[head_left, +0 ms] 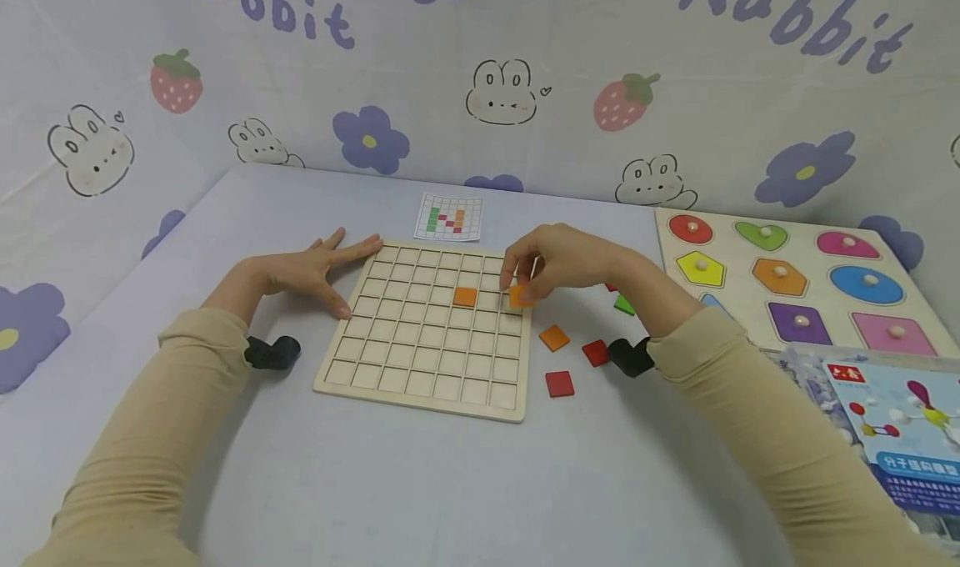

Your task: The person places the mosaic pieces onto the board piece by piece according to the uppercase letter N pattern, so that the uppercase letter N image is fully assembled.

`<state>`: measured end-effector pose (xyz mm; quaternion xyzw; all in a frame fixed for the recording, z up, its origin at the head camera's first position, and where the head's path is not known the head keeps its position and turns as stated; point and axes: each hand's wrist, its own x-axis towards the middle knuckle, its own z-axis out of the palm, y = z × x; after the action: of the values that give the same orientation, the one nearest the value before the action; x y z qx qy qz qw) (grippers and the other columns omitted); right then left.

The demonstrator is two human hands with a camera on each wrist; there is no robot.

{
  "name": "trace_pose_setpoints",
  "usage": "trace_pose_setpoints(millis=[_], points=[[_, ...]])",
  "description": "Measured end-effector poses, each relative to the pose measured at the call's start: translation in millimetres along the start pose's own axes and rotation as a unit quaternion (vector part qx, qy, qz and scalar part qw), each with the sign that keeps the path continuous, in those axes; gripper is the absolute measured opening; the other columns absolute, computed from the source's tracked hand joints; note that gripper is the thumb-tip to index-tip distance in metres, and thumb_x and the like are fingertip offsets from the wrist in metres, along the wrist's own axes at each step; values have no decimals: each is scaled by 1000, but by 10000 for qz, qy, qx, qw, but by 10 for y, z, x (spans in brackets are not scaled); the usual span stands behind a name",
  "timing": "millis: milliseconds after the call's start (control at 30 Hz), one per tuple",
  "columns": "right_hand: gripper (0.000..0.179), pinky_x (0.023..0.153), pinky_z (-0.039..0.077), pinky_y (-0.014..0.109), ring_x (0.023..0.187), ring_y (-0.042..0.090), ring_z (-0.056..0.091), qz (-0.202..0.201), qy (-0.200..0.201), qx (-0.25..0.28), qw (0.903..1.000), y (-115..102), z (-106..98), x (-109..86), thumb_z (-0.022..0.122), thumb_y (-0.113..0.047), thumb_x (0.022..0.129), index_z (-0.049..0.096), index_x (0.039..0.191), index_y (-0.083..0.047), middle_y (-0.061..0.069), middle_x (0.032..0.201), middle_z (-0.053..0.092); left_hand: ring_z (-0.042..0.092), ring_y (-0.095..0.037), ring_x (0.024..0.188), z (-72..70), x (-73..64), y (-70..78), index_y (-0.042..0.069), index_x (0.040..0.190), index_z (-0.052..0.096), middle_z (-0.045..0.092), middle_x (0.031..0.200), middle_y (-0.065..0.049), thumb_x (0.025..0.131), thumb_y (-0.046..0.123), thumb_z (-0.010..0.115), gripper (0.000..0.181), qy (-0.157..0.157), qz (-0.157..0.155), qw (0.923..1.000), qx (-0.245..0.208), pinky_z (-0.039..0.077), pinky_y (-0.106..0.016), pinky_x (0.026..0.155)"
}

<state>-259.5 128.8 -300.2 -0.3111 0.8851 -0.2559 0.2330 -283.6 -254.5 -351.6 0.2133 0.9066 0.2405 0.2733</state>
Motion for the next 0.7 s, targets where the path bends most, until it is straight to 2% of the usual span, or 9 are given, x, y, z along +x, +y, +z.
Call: trace_pose_setpoints(millis=[333,533,700], points=[[20,74,48,29,85,20,63,-261,229,258,9991,-145,92,120,75,-7,81,75,100,-16,3,87,63,-25,-48,149,-1,-2,19,34,159,7,-9,169,1,70,34,87,120,9,-80,10000,-23,-11,-77,112],[20,74,49,30,84,19,65,-150,332,440,9984,-226,140,162,71,-9,84,76,101,-20,3,90,63,-25,-50,148,1,0,29,34,159,7,-14,169,-4,69,35,87,121,9,-135,9999,-45,-12,-77,112],[21,74,55,34,79,20,67,-144,432,667,9967,-262,179,213,68,-7,88,76,105,-17,4,91,65,-26,-49,148,2,1,24,34,159,7,-13,169,-3,69,34,87,121,5,-147,9999,-69,-13,-76,113]])
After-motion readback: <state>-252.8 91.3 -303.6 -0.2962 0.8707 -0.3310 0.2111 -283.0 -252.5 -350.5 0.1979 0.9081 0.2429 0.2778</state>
